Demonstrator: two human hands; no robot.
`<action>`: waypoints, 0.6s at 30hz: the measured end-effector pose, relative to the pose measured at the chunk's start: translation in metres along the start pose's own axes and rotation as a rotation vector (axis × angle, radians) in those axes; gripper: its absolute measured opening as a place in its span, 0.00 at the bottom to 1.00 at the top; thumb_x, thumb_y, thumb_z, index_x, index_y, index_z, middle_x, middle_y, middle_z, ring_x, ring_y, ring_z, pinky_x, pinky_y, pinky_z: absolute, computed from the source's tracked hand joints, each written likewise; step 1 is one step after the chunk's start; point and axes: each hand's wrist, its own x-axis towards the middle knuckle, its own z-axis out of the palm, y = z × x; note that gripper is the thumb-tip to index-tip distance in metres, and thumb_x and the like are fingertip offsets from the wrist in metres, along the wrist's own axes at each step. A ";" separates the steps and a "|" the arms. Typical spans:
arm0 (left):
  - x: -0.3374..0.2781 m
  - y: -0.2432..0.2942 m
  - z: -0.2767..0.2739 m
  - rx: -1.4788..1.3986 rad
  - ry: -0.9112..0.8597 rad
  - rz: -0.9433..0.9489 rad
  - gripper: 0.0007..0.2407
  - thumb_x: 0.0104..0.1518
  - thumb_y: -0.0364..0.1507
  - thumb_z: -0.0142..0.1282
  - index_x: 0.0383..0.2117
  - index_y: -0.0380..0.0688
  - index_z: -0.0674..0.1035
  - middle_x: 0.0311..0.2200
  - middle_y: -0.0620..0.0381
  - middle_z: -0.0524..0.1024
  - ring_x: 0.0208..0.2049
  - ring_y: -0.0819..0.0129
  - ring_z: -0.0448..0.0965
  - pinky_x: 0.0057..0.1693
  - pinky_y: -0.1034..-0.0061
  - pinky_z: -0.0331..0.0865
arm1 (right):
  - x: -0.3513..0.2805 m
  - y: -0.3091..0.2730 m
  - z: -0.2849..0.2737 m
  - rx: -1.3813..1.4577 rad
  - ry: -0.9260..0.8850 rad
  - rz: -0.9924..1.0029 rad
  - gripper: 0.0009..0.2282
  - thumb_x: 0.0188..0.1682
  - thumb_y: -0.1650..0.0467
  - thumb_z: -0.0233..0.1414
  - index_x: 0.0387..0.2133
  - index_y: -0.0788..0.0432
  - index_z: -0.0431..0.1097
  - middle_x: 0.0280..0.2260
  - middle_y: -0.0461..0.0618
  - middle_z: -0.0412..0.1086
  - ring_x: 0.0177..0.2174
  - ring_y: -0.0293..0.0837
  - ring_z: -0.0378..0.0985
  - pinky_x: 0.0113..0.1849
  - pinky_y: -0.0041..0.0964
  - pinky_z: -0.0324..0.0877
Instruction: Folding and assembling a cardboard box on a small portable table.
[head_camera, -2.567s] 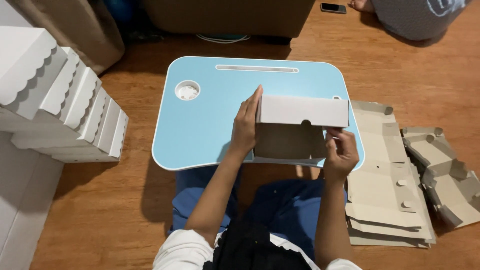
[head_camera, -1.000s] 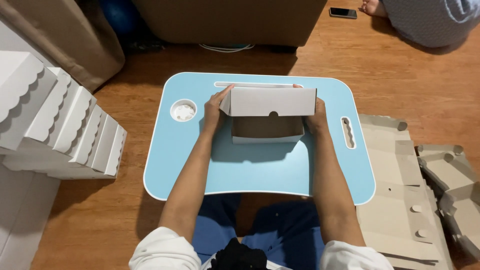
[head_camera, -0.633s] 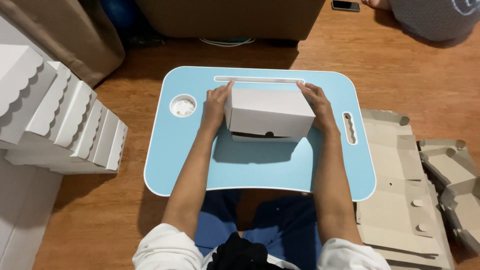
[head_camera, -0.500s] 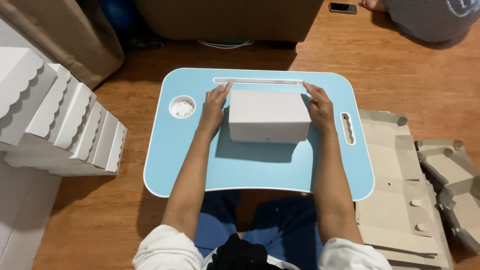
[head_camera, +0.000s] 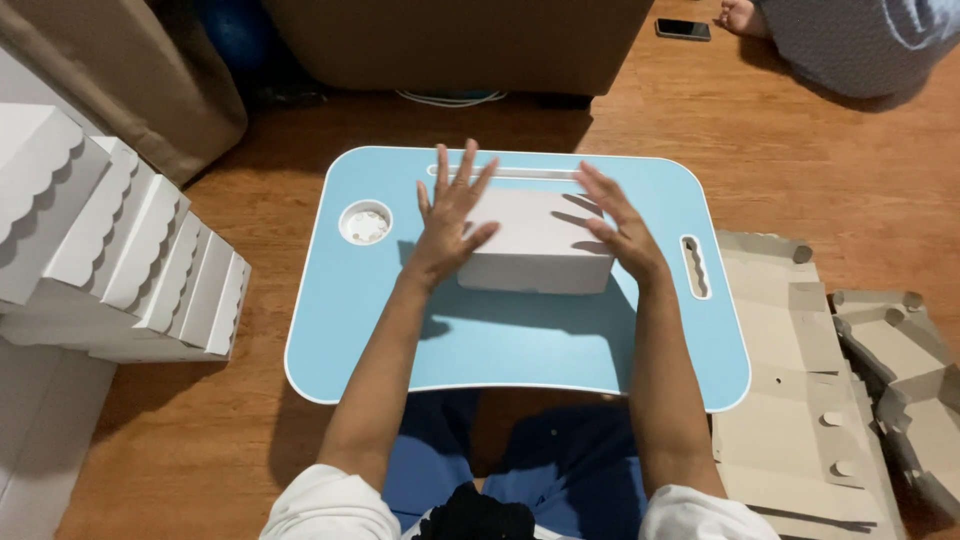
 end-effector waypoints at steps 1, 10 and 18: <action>-0.001 0.002 0.002 0.100 -0.044 0.049 0.33 0.60 0.62 0.38 0.71 0.72 0.58 0.76 0.65 0.37 0.74 0.52 0.22 0.63 0.22 0.25 | -0.001 -0.008 0.004 -0.040 -0.093 0.026 0.30 0.49 0.52 0.49 0.66 0.46 0.60 0.69 0.48 0.53 0.67 0.59 0.51 0.61 0.68 0.51; -0.008 -0.047 0.032 0.249 -0.128 -0.018 0.28 0.58 0.58 0.45 0.64 0.68 0.71 0.72 0.60 0.53 0.73 0.51 0.45 0.63 0.25 0.48 | 0.001 -0.027 0.007 -0.162 0.075 0.318 0.33 0.51 0.54 0.54 0.69 0.49 0.54 0.64 0.67 0.53 0.60 0.76 0.57 0.57 0.72 0.60; -0.006 -0.052 0.035 0.153 0.028 0.019 0.23 0.61 0.52 0.48 0.58 0.61 0.77 0.67 0.58 0.63 0.68 0.50 0.58 0.65 0.43 0.57 | -0.011 0.046 -0.017 0.281 0.056 0.560 0.34 0.56 0.49 0.45 0.70 0.52 0.47 0.33 0.64 0.68 0.28 0.55 0.77 0.26 0.47 0.76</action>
